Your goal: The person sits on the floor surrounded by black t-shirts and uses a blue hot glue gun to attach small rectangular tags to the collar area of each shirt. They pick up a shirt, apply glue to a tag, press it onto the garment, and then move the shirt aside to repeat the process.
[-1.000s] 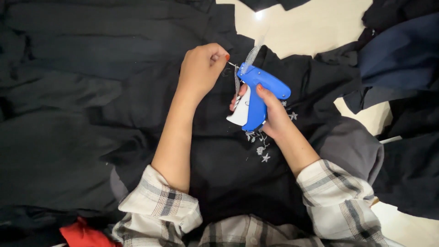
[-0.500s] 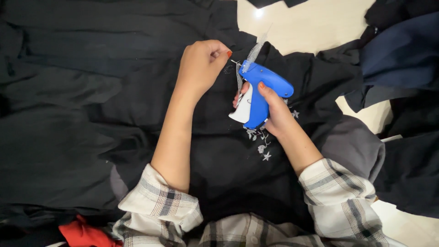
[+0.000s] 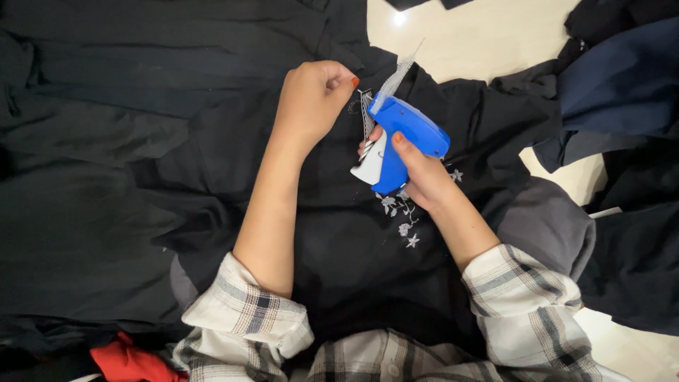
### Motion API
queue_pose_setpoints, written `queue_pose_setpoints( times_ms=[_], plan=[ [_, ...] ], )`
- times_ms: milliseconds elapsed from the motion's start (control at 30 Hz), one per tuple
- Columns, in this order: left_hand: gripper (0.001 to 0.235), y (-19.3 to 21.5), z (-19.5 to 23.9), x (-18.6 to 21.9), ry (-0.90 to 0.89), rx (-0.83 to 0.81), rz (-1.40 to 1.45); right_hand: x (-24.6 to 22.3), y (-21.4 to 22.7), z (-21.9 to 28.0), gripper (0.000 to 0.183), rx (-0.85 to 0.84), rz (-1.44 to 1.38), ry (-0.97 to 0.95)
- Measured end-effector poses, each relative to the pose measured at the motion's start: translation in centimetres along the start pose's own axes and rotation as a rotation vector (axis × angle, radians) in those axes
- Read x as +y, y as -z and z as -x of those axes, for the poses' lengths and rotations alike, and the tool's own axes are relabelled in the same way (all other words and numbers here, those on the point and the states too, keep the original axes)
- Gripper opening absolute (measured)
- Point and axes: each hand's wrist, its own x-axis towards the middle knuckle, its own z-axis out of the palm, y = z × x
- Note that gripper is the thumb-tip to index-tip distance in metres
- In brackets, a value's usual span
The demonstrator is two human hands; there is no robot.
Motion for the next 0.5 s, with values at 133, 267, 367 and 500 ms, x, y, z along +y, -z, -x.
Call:
queue_pose_setpoints(
  times_ms=[133,267,367,500],
  plan=[
    [0.015,0.0,-0.1,-0.5,0.02,-0.015,0.038,0.1,0.1,0.0,0.039,-0.019,-0.008,0.008],
    [0.017,-0.1,-0.2,-0.6,0.034,-0.01,0.041,-0.1,-0.1,0.1,0.042,-0.018,0.001,0.039],
    [0.017,0.2,0.0,0.1,-0.009,-0.012,0.11,-0.1,-0.1,0.0,0.041,-0.033,0.014,0.056],
    [0.007,0.4,0.1,0.5,-0.002,-0.002,0.089,0.1,0.3,-0.1,0.041,-0.056,-0.018,0.087]
  ],
)
